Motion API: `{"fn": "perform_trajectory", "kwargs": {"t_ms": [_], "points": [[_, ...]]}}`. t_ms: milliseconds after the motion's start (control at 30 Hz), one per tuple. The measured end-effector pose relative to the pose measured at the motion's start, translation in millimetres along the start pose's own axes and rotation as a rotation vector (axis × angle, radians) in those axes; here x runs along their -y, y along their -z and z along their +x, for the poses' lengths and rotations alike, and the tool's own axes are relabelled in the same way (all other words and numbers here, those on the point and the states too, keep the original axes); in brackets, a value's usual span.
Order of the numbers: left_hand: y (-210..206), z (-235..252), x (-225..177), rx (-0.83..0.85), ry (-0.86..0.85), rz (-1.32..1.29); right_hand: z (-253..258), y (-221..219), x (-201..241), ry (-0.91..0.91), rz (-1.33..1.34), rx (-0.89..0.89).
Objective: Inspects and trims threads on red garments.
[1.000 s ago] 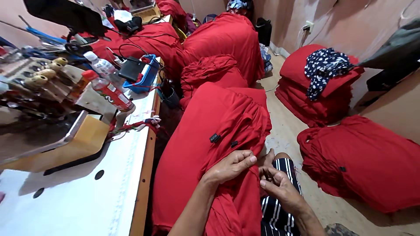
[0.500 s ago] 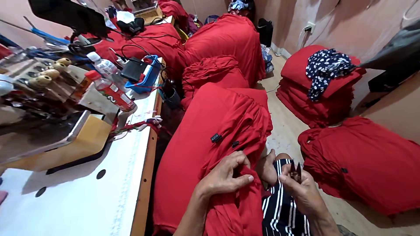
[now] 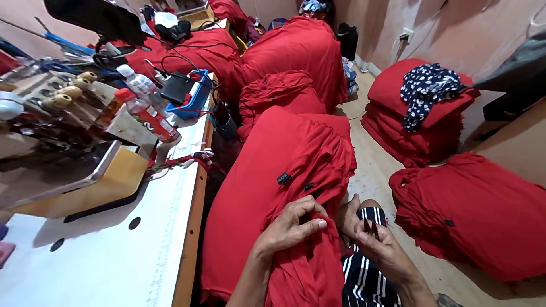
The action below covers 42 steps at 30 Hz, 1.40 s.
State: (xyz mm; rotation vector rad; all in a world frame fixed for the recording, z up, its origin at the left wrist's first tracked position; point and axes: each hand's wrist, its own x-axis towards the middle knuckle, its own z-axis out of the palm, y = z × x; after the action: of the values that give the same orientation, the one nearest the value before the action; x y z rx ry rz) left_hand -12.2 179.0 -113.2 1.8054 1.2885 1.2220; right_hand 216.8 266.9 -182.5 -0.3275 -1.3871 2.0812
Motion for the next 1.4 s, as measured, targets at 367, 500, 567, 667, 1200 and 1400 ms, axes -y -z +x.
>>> {"fn": "perform_trajectory", "kwargs": {"t_ms": [367, 500, 567, 667, 1200, 1400], "points": [[-5, 3, -2, 0.07, 0.018, 0.008, 9, -23, -7, -0.032, 0.077, 0.179], [-3, 2, -2, 0.039, 0.015, -0.035, 7, -22, -8, -0.072, -0.061, 0.184], [-3, 1, -1, 0.022, 0.017, -0.037, 8, -20, -9, -0.085, -0.146, 0.107], [-3, 1, -2, 0.015, 0.024, -0.029, 7, -12, -9, -0.102, -0.123, 0.045], [-35, -12, -27, -0.408, 0.083, 0.88, -5, -45, 16, 0.317, -0.48, -0.184], [-37, -28, -40, -0.434, 0.272, 0.143, -14, -80, 11, 0.633, -1.006, -0.043]]}}
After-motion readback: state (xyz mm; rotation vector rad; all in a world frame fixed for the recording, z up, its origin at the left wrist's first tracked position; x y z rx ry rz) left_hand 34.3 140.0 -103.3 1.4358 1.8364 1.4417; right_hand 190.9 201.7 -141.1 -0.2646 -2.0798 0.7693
